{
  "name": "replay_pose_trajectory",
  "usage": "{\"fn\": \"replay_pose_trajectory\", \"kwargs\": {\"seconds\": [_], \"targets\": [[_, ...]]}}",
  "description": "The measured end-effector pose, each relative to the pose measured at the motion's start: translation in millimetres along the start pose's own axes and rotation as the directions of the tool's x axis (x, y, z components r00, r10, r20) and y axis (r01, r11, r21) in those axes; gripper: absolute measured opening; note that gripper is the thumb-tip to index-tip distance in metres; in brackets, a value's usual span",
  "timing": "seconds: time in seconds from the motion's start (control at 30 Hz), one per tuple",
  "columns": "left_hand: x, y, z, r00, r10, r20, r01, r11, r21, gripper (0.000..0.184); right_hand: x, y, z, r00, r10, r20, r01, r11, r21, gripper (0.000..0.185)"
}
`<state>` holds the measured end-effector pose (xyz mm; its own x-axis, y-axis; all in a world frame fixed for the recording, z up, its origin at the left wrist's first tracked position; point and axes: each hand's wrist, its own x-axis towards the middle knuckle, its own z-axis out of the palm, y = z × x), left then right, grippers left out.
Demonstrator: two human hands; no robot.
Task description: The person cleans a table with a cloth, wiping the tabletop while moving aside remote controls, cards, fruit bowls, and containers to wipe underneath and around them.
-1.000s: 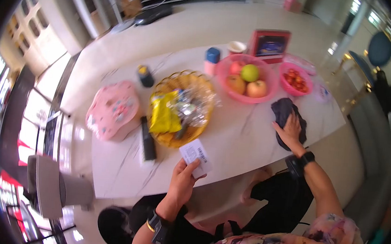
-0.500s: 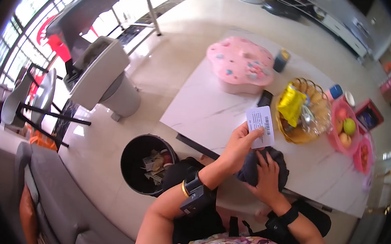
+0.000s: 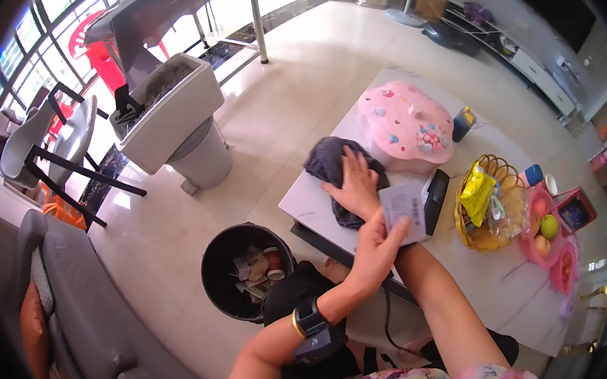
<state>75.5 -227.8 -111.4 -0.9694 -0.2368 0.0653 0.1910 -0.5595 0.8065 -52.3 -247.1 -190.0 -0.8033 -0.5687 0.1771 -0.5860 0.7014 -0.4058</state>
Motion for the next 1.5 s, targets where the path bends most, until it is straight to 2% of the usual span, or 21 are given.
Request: {"fn": "replay_pose_trajectory", "kwargs": {"seconds": [0.17, 0.27, 0.33, 0.37, 0.4, 0.43, 0.47, 0.5, 0.6, 0.63, 0.7, 0.73, 0.77, 0.87, 0.97, 1.1, 1.17, 1.23, 1.3, 1.4, 1.5], "targets": [[2.0, 18.3, -3.4, 0.999, -0.027, -0.018, 0.025, 0.995, -0.094, 0.025, -47.8, -35.0, 24.5, 0.864, -0.485, 0.135, 0.496, 0.866, -0.063, 0.066], [-1.8, 7.2, -2.4, 0.998, -0.067, 0.011, 0.067, 0.997, -0.035, 0.027, -100.5, -27.5, 1.4, 0.791, -0.568, 0.227, 0.576, 0.817, 0.038, 0.059], [-6.9, 2.5, -2.5, 0.993, -0.114, 0.034, 0.115, 0.993, -0.01, 0.028, -135.4, 11.4, 6.6, 0.797, -0.598, 0.082, 0.583, 0.798, 0.152, 0.057], [-7.9, 1.5, -1.7, 0.987, -0.147, 0.066, 0.145, 0.989, 0.023, 0.029, -154.2, 12.2, -7.9, 0.927, -0.235, 0.292, -0.053, 0.688, 0.724, 0.056], [-8.8, 2.8, -0.6, 0.983, -0.159, 0.09, 0.16, 0.987, 0.0, 0.029, -161.7, -16.8, -45.9, 0.918, 0.093, 0.386, -0.397, 0.179, 0.9, 0.056], [-8.3, 4.8, -1.0, 0.984, -0.149, 0.099, 0.15, 0.989, -0.01, 0.029, -172.4, -3.6, -49.6, 0.921, 0.095, 0.379, -0.39, 0.194, 0.9, 0.056], [-7.8, 7.0, -1.9, 0.979, -0.174, 0.111, 0.176, 0.984, -0.012, 0.029, -189.3, 20.4, -54.9, 0.985, -0.106, 0.136, -0.007, 0.762, 0.647, 0.052], [-7.1, 7.8, -1.7, 0.972, -0.199, 0.123, 0.202, 0.979, -0.009, 0.028, -194.7, 30.7, -61.7, 0.913, -0.406, 0.053, 0.402, 0.913, 0.063, 0.048], [-4.9, 1.2, -5.7, 0.979, -0.189, 0.078, 0.194, 0.978, -0.075, 0.024, -186.7, 19.8, -59.5, 0.936, -0.349, -0.057, 0.353, 0.928, 0.119, 0.051], [-4.6, -1.4, -6.3, 0.974, -0.22, 0.047, 0.224, 0.967, -0.122, 0.022, -179.2, 21.9, -45.2, 0.95, -0.308, -0.056, 0.312, 0.916, 0.253, 0.048], [-1.8, -6.6, -5.3, 0.973, -0.226, -0.049, 0.222, 0.973, -0.067, 0.026, -154.8, 14.3, 4.9, 0.997, 0.001, -0.08, 0.066, 0.546, 0.835, 0.042], [2.6, -24.4, -21.1, 0.977, -0.199, -0.082, 0.202, 0.979, 0.026, 0.024, -136.2, -6.0, -21.3, 0.995, -0.091, 0.043, -0.004, 0.39, 0.921, 0.04], [10.1, -42.6, -34.9, 0.98, -0.162, -0.112, 0.175, 0.978, 0.116, 0.021, -139.7, 0.6, -25.3, 0.998, -0.066, 0.012, 0.015, 0.391, 0.92, 0.04], [13.9, -21.5, -22.8, 0.984, -0.167, -0.067, 0.172, 0.982, 0.073, 0.021, -151.1, 16.4, -25.0, 0.954, -0.299, 0.032, 0.267, 0.891, 0.368, 0.04], [19.9, -23.2, -19.6, 0.975, -0.211, -0.07, 0.218, 0.97, 0.112, 0.02, -196.3, 47.0, -82.8, 0.915, -0.403, -0.006, 0.397, 0.898, 0.193, 0.052], [18.8, -46.3, -3.8, 0.973, -0.223, 0.051, 0.208, 0.955, 0.209, 0.026, -280.9, 105.5, -136.1, 0.995, -0.096, 0.039, 0.091, 0.989, 0.115, 0.053], [14.1, -51.1, 9.8, 0.927, -0.343, 0.151, 0.265, 0.884, 0.385, 0.03, -319.0, 133.6, -157.3, 0.997, 0.074, -0.026, -0.069, 0.986, 0.153, 0.055], [9.8, -57.7, 27.4, 0.862, -0.414, 0.293, 0.262, 0.857, 0.443, 0.038, -358.3, 173.3, -161.5, 0.923, 0.38, -0.055, -0.351, 0.894, 0.279, 0.059], [6.5, -81.0, 36.9, 0.86, -0.4, 0.318, 0.244, 0.868, 0.433, 0.037, -388.8, 217.1, -163.3, 0.753, 0.651, -0.092, -0.526, 0.68, 0.51, 0.063], [3.9, -114.8, 59.6, 0.796, -0.429, 0.427, 0.184, 0.843, 0.505, 0.042, -382.2, 240.7, -184.2, 0.621, 0.702, -0.347, -0.259, 0.602, 0.755, 0.049], [-2.3, -116.2, 95.1, 0.705, -0.527, 0.473, 0.273, 0.819, 0.505, 0.035, -379.2, 257.5, -184.6, 0.536, 0.713, -0.452, -0.385, 0.683, 0.621, 0.048]]}}
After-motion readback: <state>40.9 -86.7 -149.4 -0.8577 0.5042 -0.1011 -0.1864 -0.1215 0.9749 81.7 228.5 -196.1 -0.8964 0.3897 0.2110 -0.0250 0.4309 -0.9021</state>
